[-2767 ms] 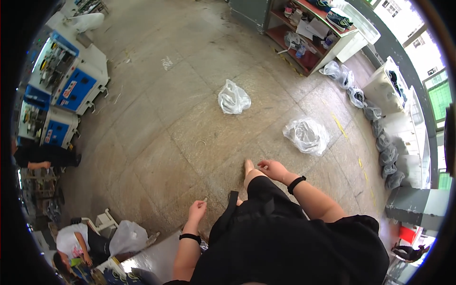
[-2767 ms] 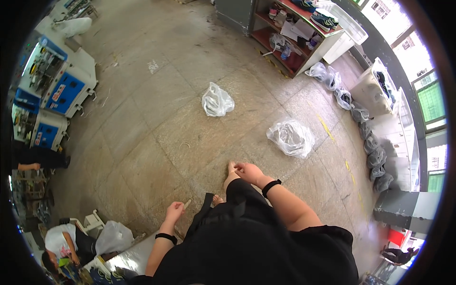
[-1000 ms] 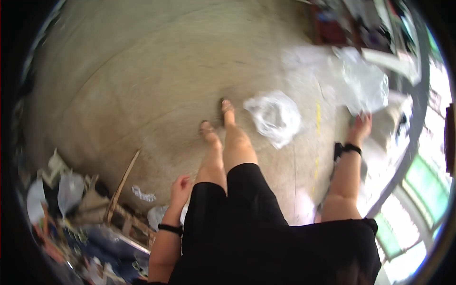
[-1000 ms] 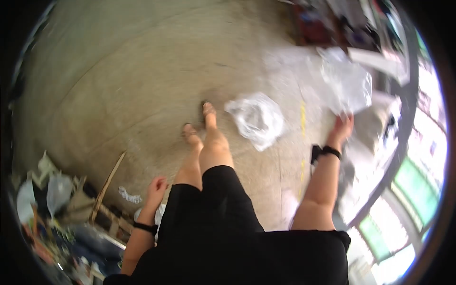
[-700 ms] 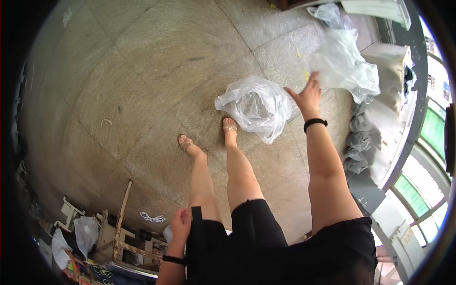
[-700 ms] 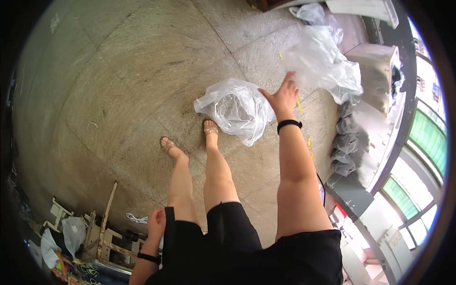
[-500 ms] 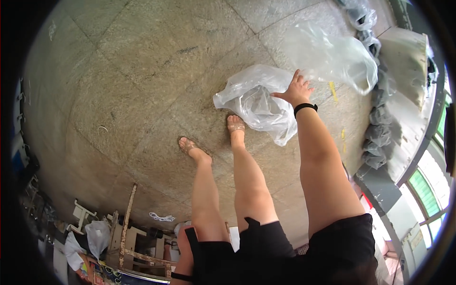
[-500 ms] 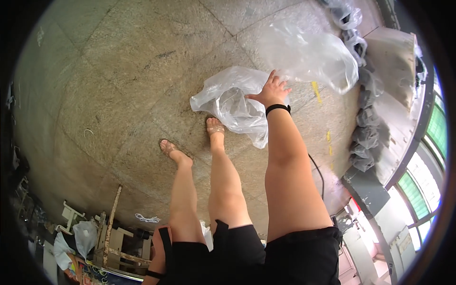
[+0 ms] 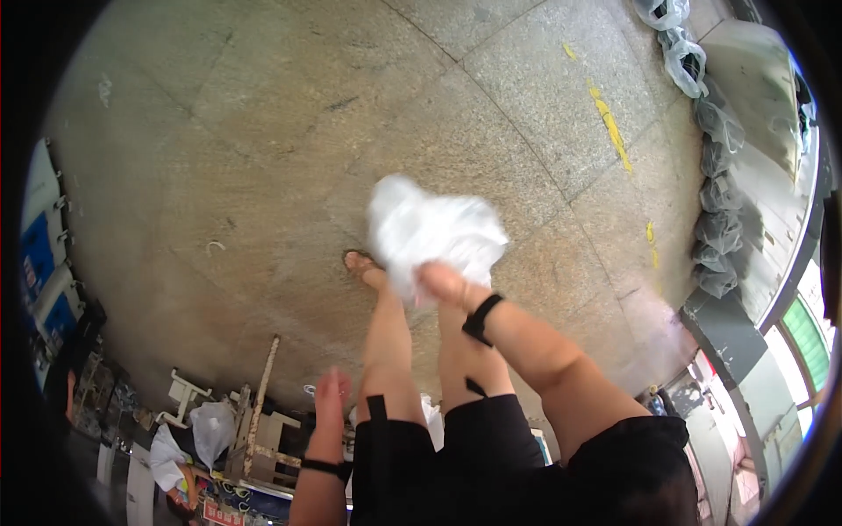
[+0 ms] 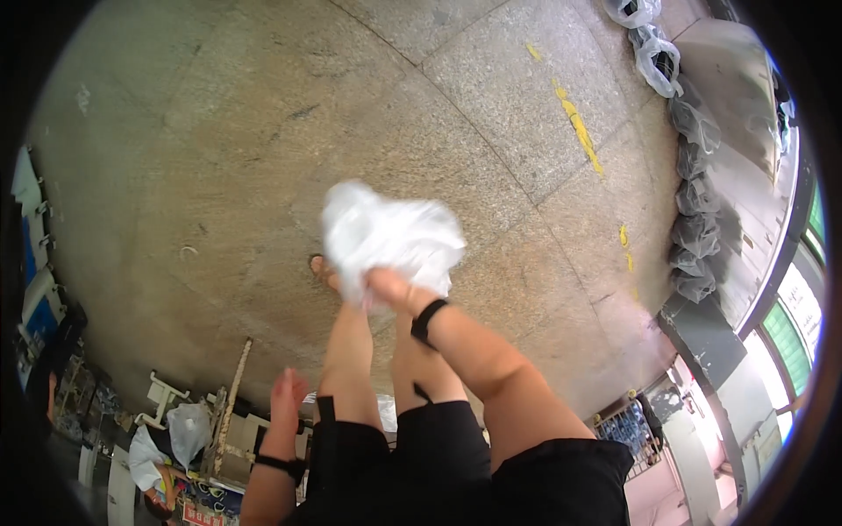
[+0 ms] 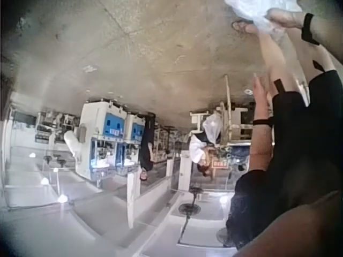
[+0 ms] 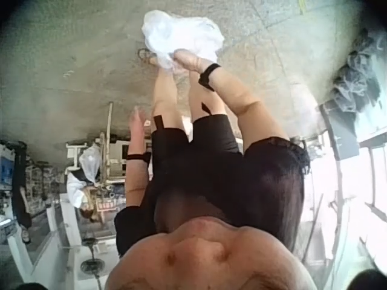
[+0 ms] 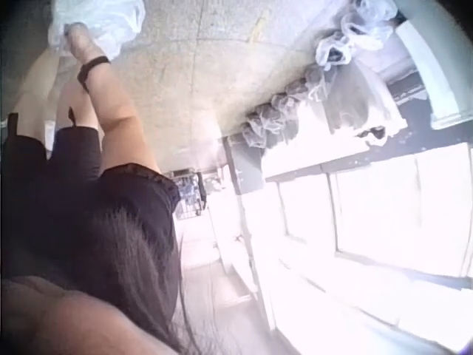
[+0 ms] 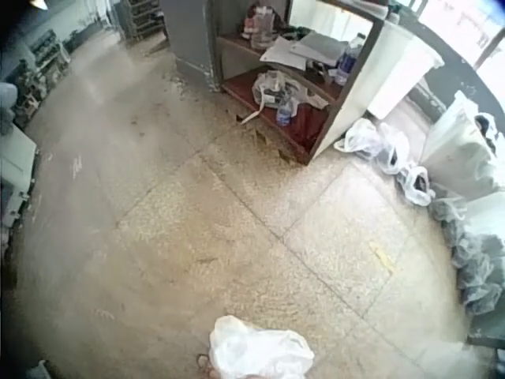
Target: Operating industrial footwear machines and managing components on a production line.
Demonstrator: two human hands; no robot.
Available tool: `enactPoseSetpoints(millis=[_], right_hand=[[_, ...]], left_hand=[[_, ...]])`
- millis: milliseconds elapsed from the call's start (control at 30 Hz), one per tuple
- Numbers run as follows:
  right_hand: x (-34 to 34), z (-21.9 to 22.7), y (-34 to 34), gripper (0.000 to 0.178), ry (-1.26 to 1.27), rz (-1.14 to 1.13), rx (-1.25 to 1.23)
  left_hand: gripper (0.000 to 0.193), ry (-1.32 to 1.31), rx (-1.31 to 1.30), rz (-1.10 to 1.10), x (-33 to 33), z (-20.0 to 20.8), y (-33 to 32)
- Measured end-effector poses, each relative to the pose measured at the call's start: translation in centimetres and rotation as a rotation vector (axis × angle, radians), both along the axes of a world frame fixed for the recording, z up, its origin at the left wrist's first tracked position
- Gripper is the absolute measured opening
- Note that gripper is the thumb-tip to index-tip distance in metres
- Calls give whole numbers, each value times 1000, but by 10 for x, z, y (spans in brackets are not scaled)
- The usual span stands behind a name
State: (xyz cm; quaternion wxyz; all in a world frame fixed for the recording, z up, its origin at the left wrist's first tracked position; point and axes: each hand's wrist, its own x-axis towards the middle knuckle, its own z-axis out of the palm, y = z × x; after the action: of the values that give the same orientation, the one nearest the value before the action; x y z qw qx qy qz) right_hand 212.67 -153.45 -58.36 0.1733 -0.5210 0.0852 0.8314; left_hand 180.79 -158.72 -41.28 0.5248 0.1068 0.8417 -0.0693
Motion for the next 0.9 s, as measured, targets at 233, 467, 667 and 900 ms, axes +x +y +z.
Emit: enactPoseSetpoints(millis=[233,467,667,900], right_hand=[[-26,222,-9,38,460,302,204],[35,317,-16,49,142,-165,466],[99,425,13,53,-509,362,1326],[112,482,56,42,-637,131,1445]], left_hand=[[50,-756,204,566,96,58,66],[49,-908,429,421,157,141,112],[48,-971,696,290,163,233,170],[46,-924,1054,173,152,334,206]])
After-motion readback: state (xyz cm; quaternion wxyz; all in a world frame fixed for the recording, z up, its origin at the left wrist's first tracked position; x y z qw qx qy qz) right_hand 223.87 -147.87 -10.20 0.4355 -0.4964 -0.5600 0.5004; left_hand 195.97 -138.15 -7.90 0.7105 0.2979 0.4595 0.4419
